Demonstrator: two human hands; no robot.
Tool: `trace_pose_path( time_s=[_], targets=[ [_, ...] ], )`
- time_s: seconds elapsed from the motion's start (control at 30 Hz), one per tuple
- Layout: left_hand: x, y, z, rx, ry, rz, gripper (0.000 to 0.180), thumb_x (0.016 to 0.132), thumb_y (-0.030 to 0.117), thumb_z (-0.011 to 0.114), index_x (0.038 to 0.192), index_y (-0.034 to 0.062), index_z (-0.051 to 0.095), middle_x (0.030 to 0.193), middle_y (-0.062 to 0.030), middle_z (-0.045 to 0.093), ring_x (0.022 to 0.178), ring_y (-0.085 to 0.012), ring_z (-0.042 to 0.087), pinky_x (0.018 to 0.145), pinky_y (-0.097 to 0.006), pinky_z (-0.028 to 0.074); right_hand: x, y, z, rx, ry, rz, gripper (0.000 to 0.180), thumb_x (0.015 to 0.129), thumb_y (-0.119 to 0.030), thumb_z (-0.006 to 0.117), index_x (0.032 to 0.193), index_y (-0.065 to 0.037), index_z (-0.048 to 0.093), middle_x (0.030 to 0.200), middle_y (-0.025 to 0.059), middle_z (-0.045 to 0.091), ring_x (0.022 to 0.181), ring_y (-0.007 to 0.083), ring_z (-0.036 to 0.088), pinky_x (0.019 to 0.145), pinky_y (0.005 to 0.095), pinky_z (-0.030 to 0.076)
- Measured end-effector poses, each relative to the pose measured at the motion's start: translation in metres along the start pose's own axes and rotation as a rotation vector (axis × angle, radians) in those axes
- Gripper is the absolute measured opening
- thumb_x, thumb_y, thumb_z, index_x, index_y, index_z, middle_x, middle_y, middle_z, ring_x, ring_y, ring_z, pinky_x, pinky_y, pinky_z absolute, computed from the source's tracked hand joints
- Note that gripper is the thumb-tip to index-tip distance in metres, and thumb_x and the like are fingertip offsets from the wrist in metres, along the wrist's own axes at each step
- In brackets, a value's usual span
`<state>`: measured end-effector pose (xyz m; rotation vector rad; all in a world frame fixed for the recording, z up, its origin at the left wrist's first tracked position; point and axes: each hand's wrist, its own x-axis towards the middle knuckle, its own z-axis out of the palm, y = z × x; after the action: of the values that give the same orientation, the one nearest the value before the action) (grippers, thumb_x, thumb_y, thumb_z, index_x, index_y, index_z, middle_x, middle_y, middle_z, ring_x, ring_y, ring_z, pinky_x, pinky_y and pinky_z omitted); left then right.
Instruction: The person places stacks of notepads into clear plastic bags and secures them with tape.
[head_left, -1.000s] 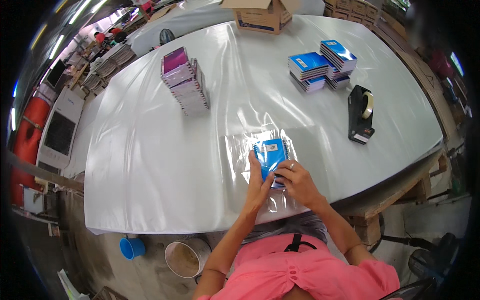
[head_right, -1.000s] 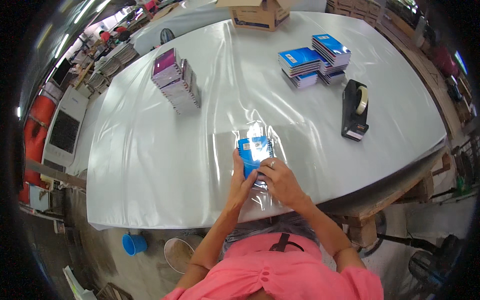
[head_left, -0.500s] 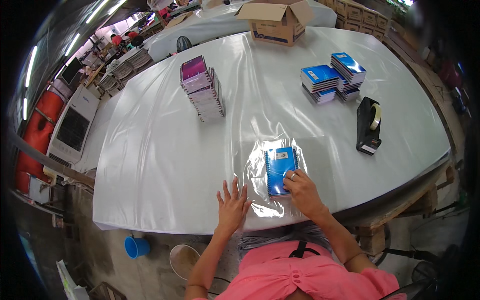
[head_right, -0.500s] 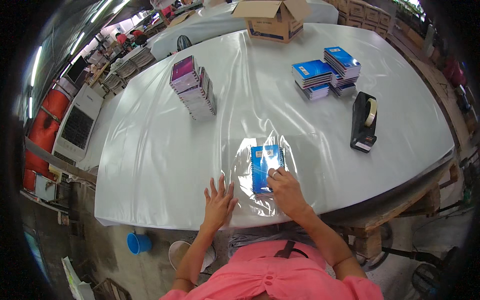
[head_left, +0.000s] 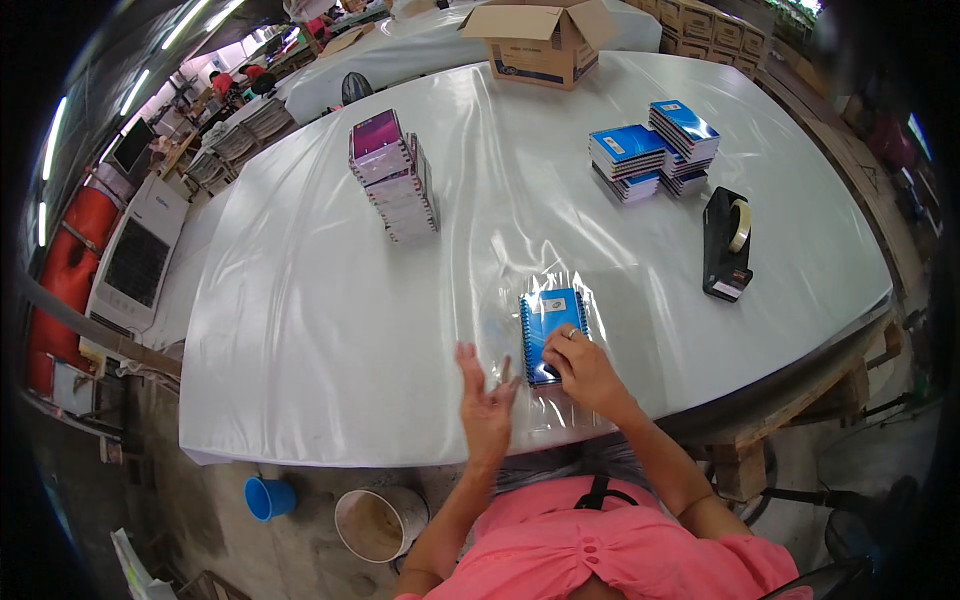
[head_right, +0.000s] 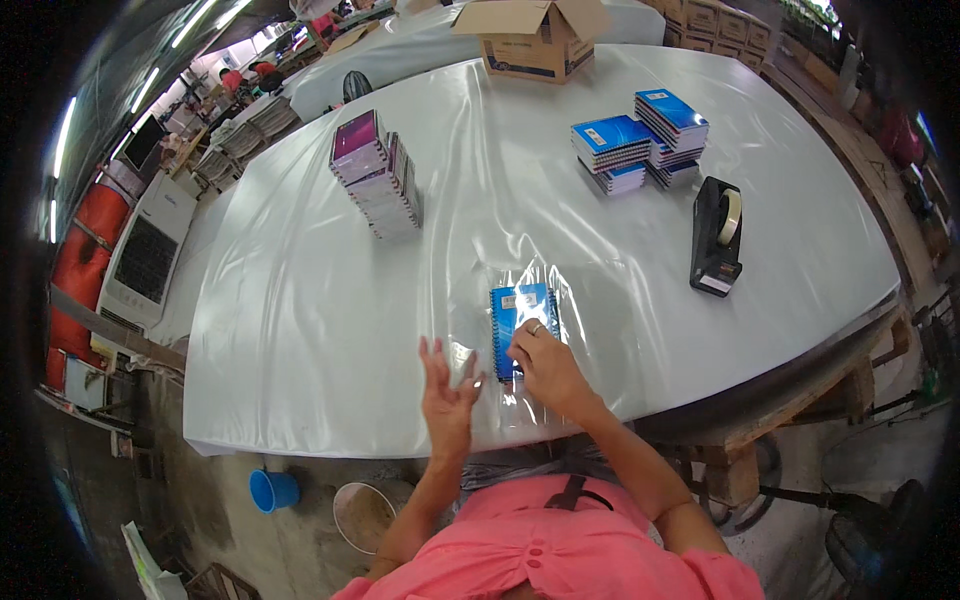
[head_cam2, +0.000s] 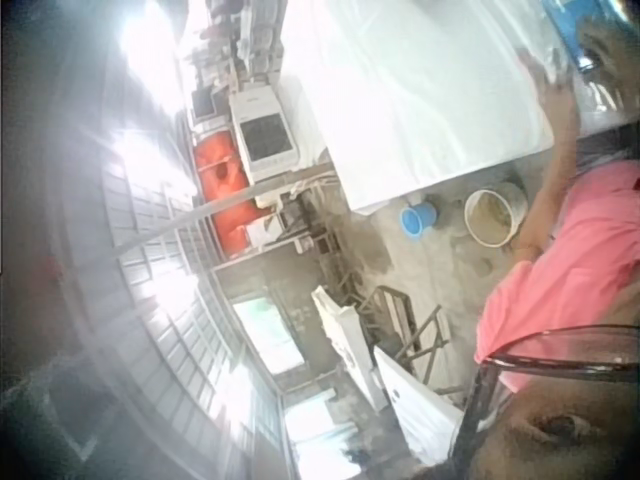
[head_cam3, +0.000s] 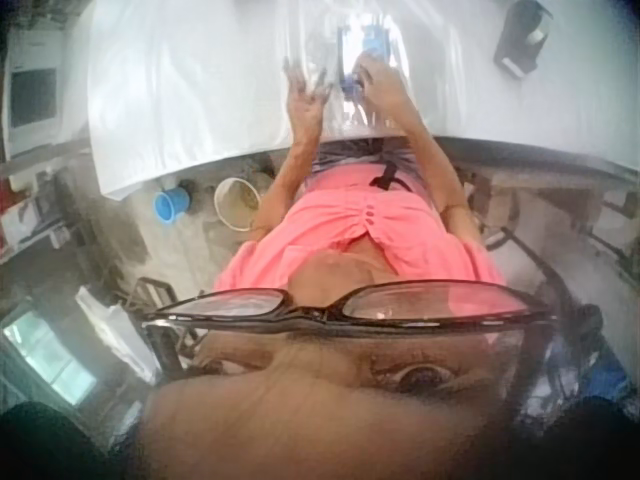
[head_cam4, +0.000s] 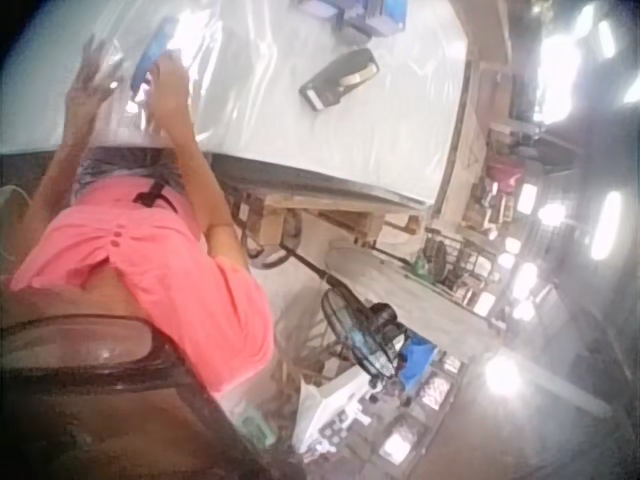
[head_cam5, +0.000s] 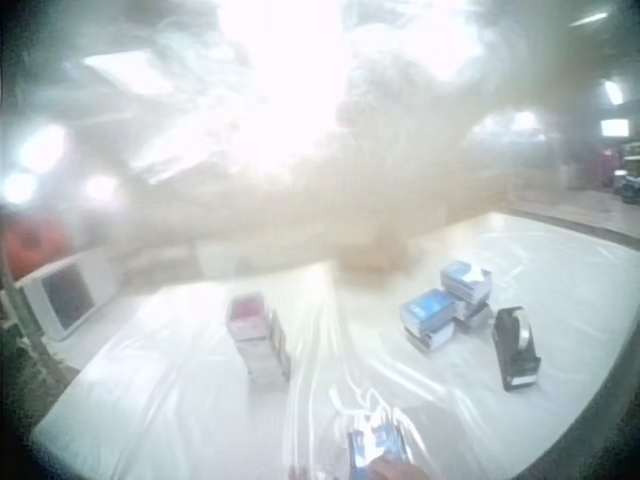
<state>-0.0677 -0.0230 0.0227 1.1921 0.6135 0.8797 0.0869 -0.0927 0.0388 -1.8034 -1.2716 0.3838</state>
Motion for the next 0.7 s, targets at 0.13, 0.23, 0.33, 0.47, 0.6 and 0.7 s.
trace_pose_path(
  time_s=[0.13, 0.23, 0.33, 0.47, 0.6, 0.7],
  targets=[
    [-0.011, -0.015, 0.026, 0.227, -0.174, 0.003, 0.084, 0.087, -0.017, 0.043, 0.154, 0.0095, 0.000, 0.160, -0.0144, 0.009, 0.139, -0.0294, 0.034, 0.100, -0.030, 0.046, 0.014, 0.009, 0.000, 0.033, -0.124, 0.097, 0.014, 0.089, -0.010, 0.063, 0.088, 0.004, 0.061, 0.091, 0.0162, 0.058, 0.083, 0.0333, 0.060, 0.073, 0.0392, 0.048],
    [-0.013, -0.021, 0.023, 0.302, -0.257, -0.036, 0.087, 0.086, -0.017, 0.043, 0.154, 0.0107, -0.004, 0.159, -0.0154, 0.015, 0.138, -0.0292, 0.035, 0.099, -0.030, 0.046, 0.015, 0.004, 0.006, 0.083, -0.145, 0.216, 0.019, 0.087, -0.015, 0.067, 0.085, 0.003, 0.061, 0.090, 0.0160, 0.058, 0.080, 0.0325, 0.059, 0.072, 0.0390, 0.048],
    [-0.005, -0.018, 0.007, -0.015, -0.308, -0.044, 0.090, 0.086, -0.015, 0.047, 0.154, 0.0131, -0.006, 0.159, -0.0156, 0.015, 0.138, -0.0259, 0.037, 0.101, -0.031, 0.044, 0.011, 0.005, 0.013, 0.001, -0.085, 0.237, 0.026, 0.084, -0.019, 0.072, 0.087, 0.004, 0.060, 0.091, 0.0159, 0.057, 0.082, 0.0313, 0.058, 0.073, 0.0393, 0.047],
    [0.012, -0.016, -0.012, -0.176, -0.454, -0.164, 0.092, 0.085, -0.016, 0.049, 0.155, 0.0145, -0.003, 0.159, -0.0146, 0.015, 0.135, -0.0219, 0.039, 0.106, -0.033, 0.040, 0.009, -0.009, 0.007, -0.082, -0.117, 0.183, 0.030, 0.079, -0.018, 0.076, 0.089, 0.003, 0.056, 0.093, 0.0166, 0.054, 0.086, 0.0313, 0.057, 0.076, 0.0405, 0.047],
    [0.040, -0.013, -0.023, -0.086, -0.577, -0.072, 0.089, 0.083, -0.020, 0.047, 0.155, 0.0126, 0.007, 0.160, -0.0123, 0.014, 0.133, -0.0215, 0.042, 0.109, -0.037, 0.040, 0.005, -0.002, 0.012, -0.169, -0.050, -0.007, 0.027, 0.076, -0.013, 0.075, 0.089, 0.002, 0.056, 0.093, 0.0170, 0.054, 0.084, 0.0319, 0.059, 0.075, 0.0406, 0.048],
    [0.075, -0.002, -0.038, 0.309, -0.579, 0.035, 0.091, 0.074, -0.026, 0.037, 0.154, 0.0139, 0.020, 0.160, -0.0060, 0.015, 0.138, -0.0236, 0.037, 0.108, -0.032, 0.040, 0.007, 0.013, 0.018, -0.130, -0.067, 0.078, 0.021, 0.075, -0.010, 0.072, 0.087, 0.002, 0.059, 0.093, 0.0165, 0.055, 0.081, 0.0305, 0.061, 0.074, 0.0397, 0.050]
  ],
)
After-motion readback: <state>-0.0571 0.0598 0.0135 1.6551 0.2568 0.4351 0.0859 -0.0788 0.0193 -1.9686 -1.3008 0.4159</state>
